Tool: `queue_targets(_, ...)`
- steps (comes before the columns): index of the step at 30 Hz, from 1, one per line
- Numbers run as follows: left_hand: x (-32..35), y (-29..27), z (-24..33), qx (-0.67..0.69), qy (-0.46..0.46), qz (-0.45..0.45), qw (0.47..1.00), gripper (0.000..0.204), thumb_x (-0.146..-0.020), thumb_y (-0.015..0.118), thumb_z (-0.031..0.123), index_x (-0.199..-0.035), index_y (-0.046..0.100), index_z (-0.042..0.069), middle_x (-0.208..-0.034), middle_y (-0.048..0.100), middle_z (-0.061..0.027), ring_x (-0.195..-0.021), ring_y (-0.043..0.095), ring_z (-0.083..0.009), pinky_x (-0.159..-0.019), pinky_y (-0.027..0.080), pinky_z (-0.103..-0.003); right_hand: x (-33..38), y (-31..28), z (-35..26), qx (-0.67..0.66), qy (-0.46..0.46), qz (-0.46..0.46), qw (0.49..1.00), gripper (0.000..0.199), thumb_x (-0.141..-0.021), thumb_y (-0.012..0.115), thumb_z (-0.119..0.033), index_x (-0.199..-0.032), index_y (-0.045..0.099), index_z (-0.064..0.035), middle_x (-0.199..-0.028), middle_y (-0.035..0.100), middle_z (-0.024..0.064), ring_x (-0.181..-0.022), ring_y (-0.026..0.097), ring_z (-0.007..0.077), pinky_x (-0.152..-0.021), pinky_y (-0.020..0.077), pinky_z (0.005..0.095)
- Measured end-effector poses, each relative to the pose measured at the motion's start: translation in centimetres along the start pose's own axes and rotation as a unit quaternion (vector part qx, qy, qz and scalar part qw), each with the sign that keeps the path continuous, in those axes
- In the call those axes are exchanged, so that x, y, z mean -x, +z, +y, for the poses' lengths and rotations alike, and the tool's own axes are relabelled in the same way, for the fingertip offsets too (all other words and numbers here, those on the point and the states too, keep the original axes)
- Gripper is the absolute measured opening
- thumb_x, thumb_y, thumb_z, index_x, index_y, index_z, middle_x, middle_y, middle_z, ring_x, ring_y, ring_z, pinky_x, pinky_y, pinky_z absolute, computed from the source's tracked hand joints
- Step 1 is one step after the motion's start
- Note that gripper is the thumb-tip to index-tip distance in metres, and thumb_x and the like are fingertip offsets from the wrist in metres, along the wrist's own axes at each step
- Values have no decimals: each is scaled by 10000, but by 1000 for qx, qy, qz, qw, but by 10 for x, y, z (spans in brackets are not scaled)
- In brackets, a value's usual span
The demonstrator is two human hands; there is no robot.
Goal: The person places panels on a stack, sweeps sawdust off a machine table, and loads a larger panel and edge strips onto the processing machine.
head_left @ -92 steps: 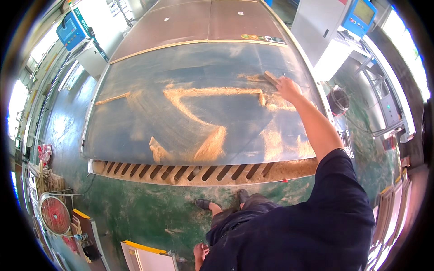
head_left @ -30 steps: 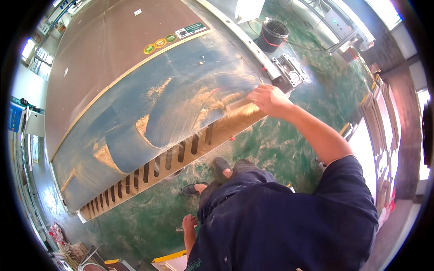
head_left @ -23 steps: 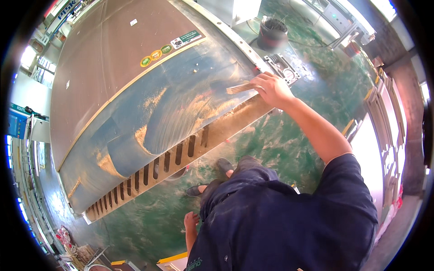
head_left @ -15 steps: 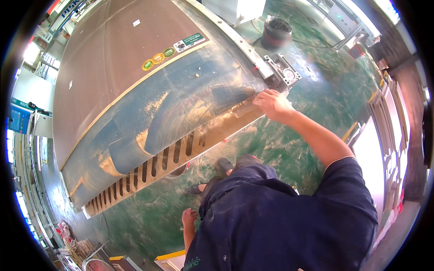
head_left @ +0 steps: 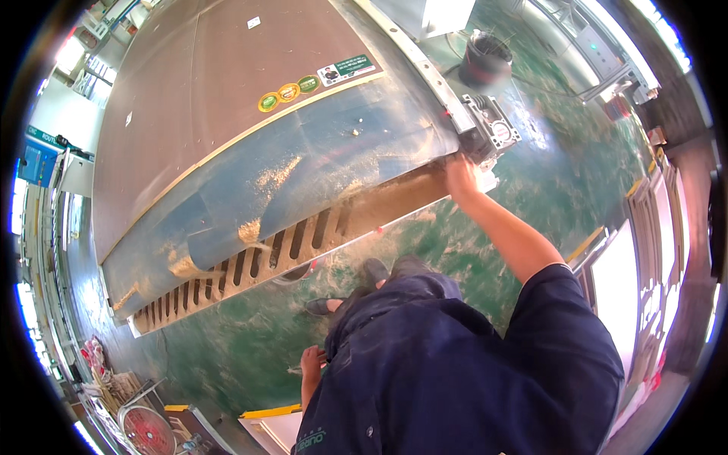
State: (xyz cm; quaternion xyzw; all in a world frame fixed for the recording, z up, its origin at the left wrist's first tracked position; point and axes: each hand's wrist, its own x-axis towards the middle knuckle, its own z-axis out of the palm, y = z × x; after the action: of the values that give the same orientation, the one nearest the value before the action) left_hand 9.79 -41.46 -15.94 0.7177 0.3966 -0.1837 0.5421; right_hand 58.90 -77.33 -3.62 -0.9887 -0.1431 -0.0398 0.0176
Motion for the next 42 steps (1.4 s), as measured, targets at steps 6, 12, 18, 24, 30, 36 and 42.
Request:
queue_targets(6, -8, -1, -11, 4, 19, 11, 1000, 302, -861, 500, 281, -1023, 550, 31, -857, 607, -85, -650, 559, -147, -514, 429, -268, -8, -14, -11, -102, -5, -11, 995, 258, -705, 526, -21, -945, 618, -38, -946, 594, 172, -920, 567, 352, -791, 461, 430)
queue_targets(12, -15, -6, 4, 2, 29, 9, 1000, 272, -858, 503, 268, -987, 550, 33, -847, 605, -85, -614, 538, -136, -505, 420, -268, -31, -11, -5, -24, 8, 19, 999, 240, -720, 533, -29, -935, 634, -62, -927, 599, 168, -887, 579, 345, -775, 472, 423)
queue_targets(18, -17, -9, 30, 82, -8, 27, 996, 268, -848, 509, 260, -976, 552, 29, -854, 606, -103, -614, 545, -152, -519, 428, -276, -43, 2, -26, -177, 29, -6, 984, 171, -723, 541, -33, -842, 661, -60, -860, 616, 199, -830, 593, 362, -767, 478, 422)
queue_targets(24, -27, -8, 24, 92, -15, 38, 995, 274, -843, 513, 258, -971, 561, 20, -844, 608, -109, -611, 544, -161, -521, 423, -276, -52, -8, -90, -268, -107, -67, 955, 283, -735, 545, -46, -979, 668, -119, -934, 622, 177, -857, 600, 340, -760, 485, 401)
queue_targets(30, -32, -13, 34, 69, 13, 47, 996, 286, -841, 518, 254, -975, 563, 4, -838, 608, -111, -581, 526, -153, -494, 413, -285, -59, 8, -149, -266, -198, -105, 938, 343, -716, 517, -52, -1038, 633, -66, -949, 623, 165, -913, 585, 327, -813, 468, 405)
queue_targets(36, -35, -16, 47, 97, -25, 56, 993, 281, -839, 513, 243, -988, 559, 9, -833, 614, -111, -572, 532, -150, -488, 417, -283, -74, -3, -214, -285, -278, -204, 895, 297, -726, 532, -83, -1004, 638, -73, -951, 631, 155, -890, 599, 315, -789, 479, 396)
queue_targets(42, -35, -24, 42, 77, -43, 58, 994, 286, -833, 517, 241, -1001, 560, 14, -832, 614, -109, -581, 540, -150, -492, 421, -282, -93, -15, -185, -321, -246, -138, 904, 210, -783, 558, -123, -973, 639, -84, -885, 639, 126, -832, 609, 295, -737, 495, 383)
